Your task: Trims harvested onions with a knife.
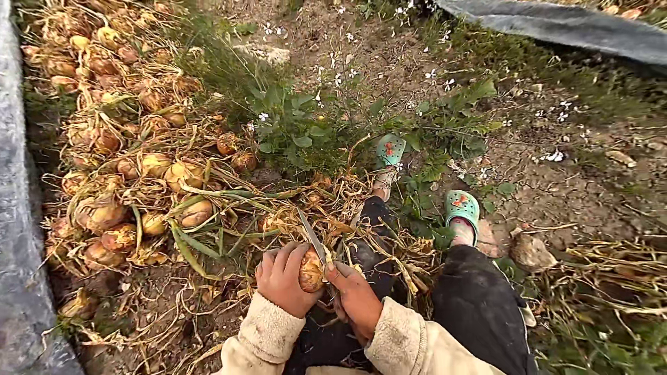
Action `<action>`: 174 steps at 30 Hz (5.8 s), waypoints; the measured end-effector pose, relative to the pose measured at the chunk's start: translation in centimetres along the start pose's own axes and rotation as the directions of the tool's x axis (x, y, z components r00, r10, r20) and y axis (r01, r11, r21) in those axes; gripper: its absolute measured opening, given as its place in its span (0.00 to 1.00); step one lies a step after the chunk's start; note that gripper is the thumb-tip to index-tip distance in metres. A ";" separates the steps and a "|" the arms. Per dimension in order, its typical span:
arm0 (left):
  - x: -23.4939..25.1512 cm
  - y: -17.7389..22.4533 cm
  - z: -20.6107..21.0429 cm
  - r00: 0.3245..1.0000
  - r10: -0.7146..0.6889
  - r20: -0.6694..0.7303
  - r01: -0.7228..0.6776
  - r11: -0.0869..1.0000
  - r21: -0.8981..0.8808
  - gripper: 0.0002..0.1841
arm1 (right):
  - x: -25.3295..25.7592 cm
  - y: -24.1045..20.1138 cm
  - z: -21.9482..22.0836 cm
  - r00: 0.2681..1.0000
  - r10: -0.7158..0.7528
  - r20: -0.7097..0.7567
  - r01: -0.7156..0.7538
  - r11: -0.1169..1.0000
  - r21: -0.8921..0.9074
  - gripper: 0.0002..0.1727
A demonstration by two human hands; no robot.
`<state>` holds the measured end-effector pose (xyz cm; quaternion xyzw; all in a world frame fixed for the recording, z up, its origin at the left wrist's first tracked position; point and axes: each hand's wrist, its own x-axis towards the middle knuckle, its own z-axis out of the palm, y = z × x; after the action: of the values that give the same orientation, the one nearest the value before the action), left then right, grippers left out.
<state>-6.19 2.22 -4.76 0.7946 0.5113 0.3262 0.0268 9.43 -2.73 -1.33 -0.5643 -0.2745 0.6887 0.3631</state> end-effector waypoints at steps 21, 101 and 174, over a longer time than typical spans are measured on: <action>-1.5 1.6 -1.7 0.618 -0.175 0.767 0.581 -0.556 -0.595 0.45 | -1.1 -0.5 -2.7 0.849 -0.520 -0.097 0.447 0.803 -0.394 0.31; 0.3 2.7 -1.9 0.696 -0.417 0.584 0.276 -0.595 -0.754 0.39 | -0.6 -2.2 -1.3 0.887 -0.459 -0.061 0.359 0.765 -0.535 0.42; 5.0 5.7 -0.6 0.600 -0.032 0.799 0.495 0.799 -0.340 0.64 | -2.9 -0.5 -6.6 0.868 -0.482 -0.121 0.298 0.700 -0.649 0.46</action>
<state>-0.68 3.48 0.27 0.7263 0.4568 0.0814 0.5072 16.24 -4.98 -0.69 -0.6706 -0.5414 0.3807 0.3350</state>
